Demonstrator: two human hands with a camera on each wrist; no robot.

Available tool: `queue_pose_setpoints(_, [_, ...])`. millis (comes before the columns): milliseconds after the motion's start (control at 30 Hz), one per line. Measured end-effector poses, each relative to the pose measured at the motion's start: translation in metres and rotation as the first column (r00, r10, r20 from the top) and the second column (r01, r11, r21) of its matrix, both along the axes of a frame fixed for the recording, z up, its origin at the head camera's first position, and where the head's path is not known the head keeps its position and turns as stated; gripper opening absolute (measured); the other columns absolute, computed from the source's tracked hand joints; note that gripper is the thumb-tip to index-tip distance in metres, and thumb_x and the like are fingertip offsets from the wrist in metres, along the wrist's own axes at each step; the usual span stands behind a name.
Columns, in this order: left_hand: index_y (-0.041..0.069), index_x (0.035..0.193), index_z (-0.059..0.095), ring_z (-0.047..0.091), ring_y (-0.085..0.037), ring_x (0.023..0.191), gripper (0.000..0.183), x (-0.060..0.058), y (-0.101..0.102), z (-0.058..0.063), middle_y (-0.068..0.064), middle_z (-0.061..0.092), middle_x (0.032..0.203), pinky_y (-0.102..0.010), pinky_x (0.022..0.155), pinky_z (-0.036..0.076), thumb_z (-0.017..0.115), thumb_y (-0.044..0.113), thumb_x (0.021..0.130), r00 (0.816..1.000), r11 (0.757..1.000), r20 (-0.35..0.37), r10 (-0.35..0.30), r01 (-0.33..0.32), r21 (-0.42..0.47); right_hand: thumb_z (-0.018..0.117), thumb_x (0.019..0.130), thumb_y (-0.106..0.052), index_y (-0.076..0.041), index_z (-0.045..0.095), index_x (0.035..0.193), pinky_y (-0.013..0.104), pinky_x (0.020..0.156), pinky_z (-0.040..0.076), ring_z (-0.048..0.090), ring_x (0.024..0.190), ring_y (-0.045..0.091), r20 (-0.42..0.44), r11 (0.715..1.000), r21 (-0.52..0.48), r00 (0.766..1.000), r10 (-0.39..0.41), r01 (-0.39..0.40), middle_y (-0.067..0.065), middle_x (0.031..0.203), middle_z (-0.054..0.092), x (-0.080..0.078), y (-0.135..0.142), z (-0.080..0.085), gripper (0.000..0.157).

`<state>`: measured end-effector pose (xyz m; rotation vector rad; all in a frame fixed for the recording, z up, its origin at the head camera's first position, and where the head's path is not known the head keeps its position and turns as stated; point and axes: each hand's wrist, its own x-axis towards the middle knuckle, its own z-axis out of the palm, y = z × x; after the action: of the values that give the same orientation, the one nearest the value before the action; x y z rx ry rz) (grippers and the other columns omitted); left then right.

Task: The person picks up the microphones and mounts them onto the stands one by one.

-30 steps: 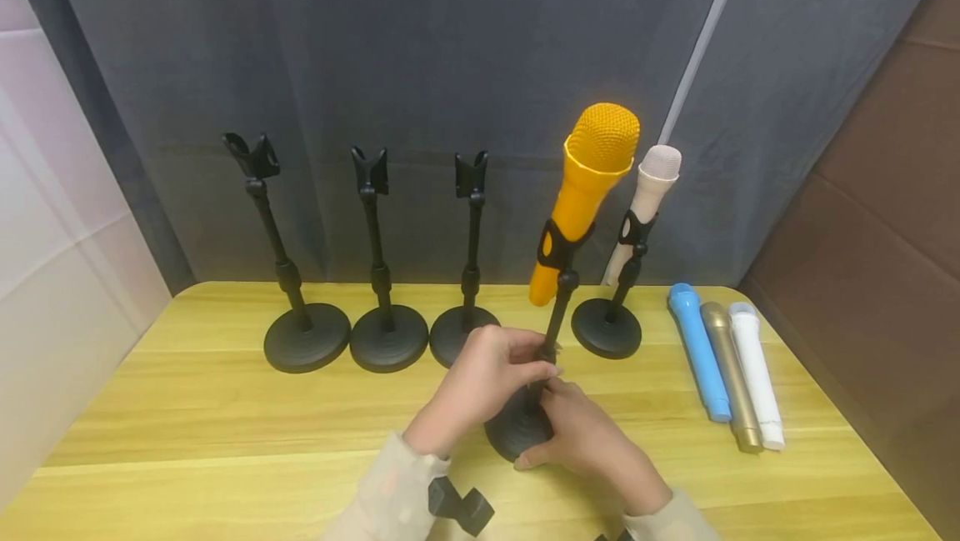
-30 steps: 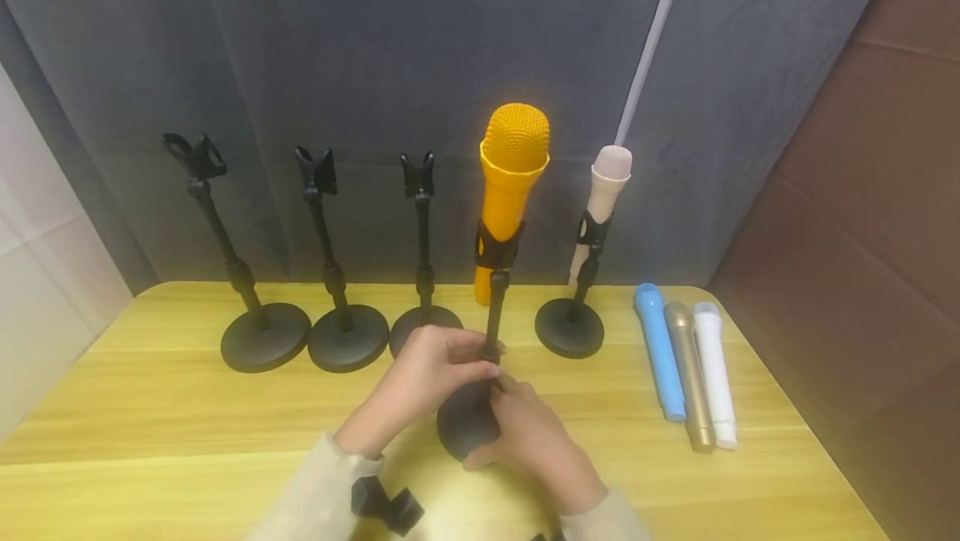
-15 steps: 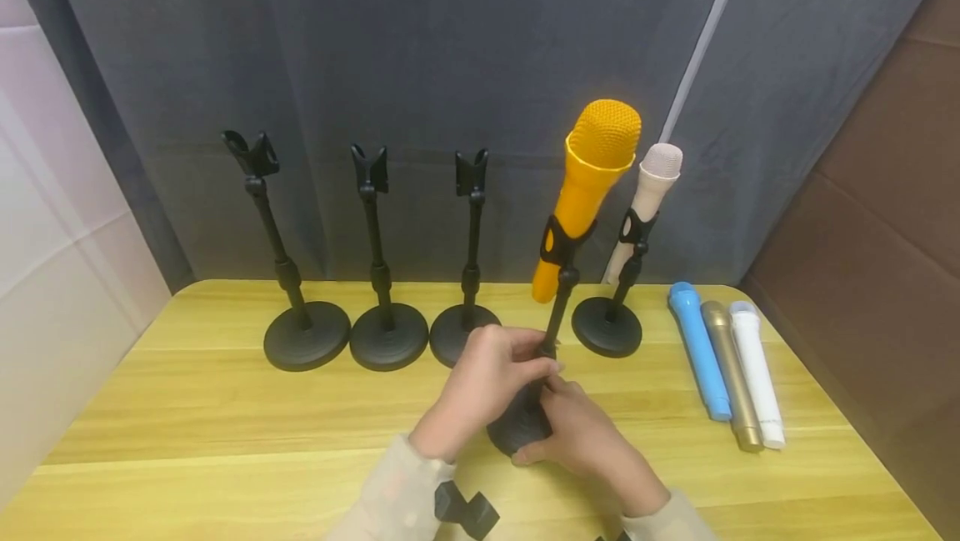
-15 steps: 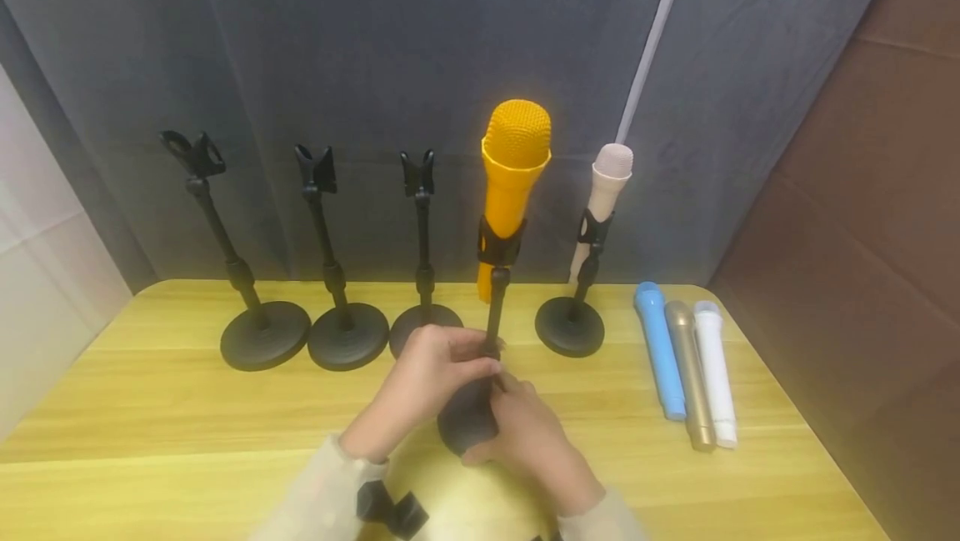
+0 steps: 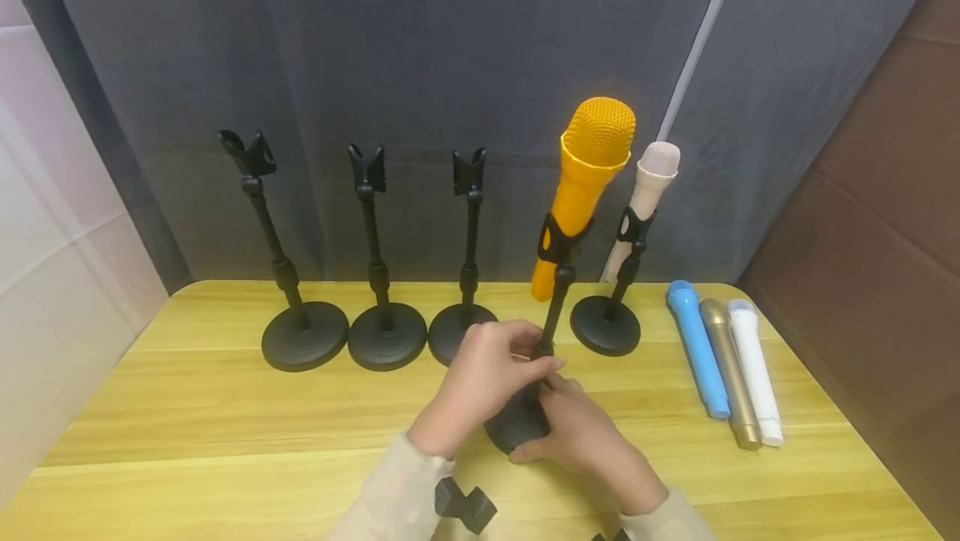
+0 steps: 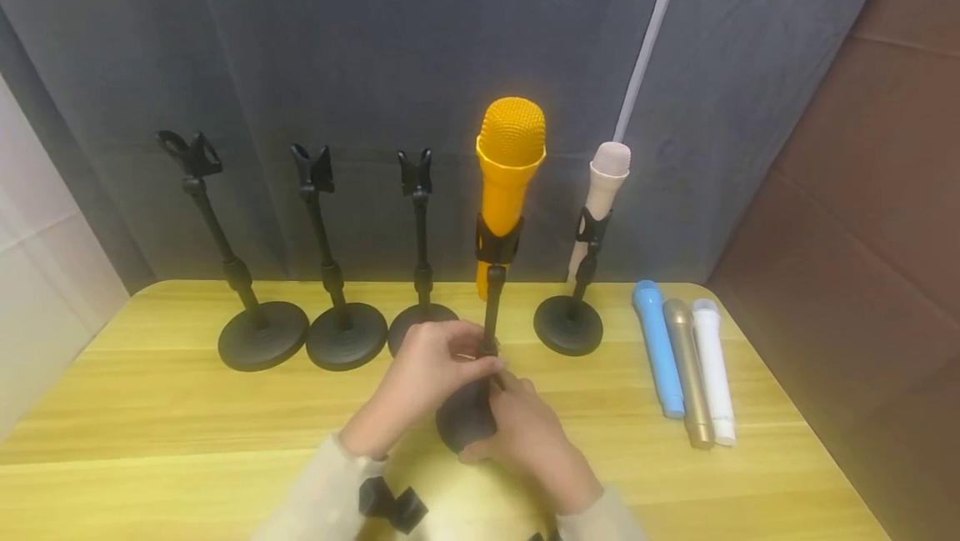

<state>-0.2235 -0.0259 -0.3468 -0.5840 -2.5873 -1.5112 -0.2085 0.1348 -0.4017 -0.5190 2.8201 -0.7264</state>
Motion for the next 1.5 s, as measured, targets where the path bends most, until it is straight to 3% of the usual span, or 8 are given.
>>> queue_pose_setpoints(233, [0.021,0.107,0.072,0.073,-0.009,0.093,0.019,-0.0017,0.0003,-0.003,0.008,0.074,0.106,-0.028,0.083,0.06,0.074,0.033,0.092,0.999,0.997,0.01,-0.042,0.043,-0.057,0.093,0.066,-0.042,-0.001,0.047,0.148,0.058,0.109,0.044,0.046,0.138,0.045,-0.013,1.0,0.001,1.0,0.014,-0.014,0.02,0.158,0.041,-0.0006,0.0017,0.0001,0.103])
queue_pose_setpoints(467, [0.016,0.1,0.072,0.07,-0.009,0.092,0.015,-0.002,0.0025,-0.0018,0.005,0.07,0.102,-0.022,0.082,0.058,0.072,0.03,0.095,0.996,0.991,-0.053,-0.07,0.064,-0.117,0.092,0.067,-0.044,-0.001,0.048,0.148,0.056,0.109,0.045,0.047,0.136,0.045,-0.019,1.0,0.008,0.999,0.03,-0.03,0.02,0.158,0.041,-0.0029,0.0029,-0.0019,0.102])
queue_pose_setpoints(700, [0.015,0.1,0.074,0.07,-0.008,0.094,0.012,-0.0026,0.0026,-0.0037,0.004,0.07,0.101,-0.019,0.084,0.058,0.074,0.026,0.094,0.993,0.994,-0.075,-0.094,0.089,-0.065,0.092,0.068,-0.044,-0.001,0.047,0.149,0.057,0.109,0.045,0.045,0.138,0.046,-0.029,0.999,0.007,0.999,0.045,-0.045,0.021,0.158,0.04,-0.0037,0.0048,-0.0042,0.103])
queue_pose_setpoints(1000, [0.016,0.113,0.073,0.073,-0.01,0.105,0.017,-0.0021,-0.0031,0.0,0.002,0.076,0.115,-0.031,0.099,0.056,0.066,0.018,0.098,0.988,0.988,-0.02,-0.155,0.156,0.01,0.091,0.069,-0.047,-0.003,0.043,0.151,0.056,0.106,0.047,0.047,0.135,0.044,-0.023,0.999,0.02,0.999,0.048,-0.047,0.019,0.157,0.042,-0.0056,0.0049,-0.0047,0.105])
queue_pose_setpoints(1267, [0.011,0.106,0.075,0.074,-0.01,0.102,0.013,-0.0014,-0.0013,0.0004,0.0,0.078,0.106,-0.021,0.09,0.058,0.071,0.019,0.096,0.991,0.99,-0.029,-0.13,0.131,0.042,0.09,0.069,-0.047,-0.001,0.045,0.15,0.056,0.107,0.047,0.047,0.135,0.043,-0.02,0.999,0.02,0.999,0.042,-0.042,0.019,0.157,0.043,-0.0051,0.0047,-0.0051,0.103])
queue_pose_setpoints(1500, [0.013,0.104,0.075,0.075,-0.011,0.099,0.015,-0.0019,-0.0008,-0.0002,0.0,0.078,0.103,-0.022,0.086,0.059,0.076,0.022,0.092,0.996,0.997,-0.062,-0.072,0.074,0.035,0.09,0.07,-0.046,-0.001,0.047,0.148,0.055,0.106,0.047,0.049,0.133,0.042,-0.049,0.998,0.006,0.997,0.055,-0.054,0.018,0.155,0.045,-0.0056,0.0042,-0.0071,0.1])
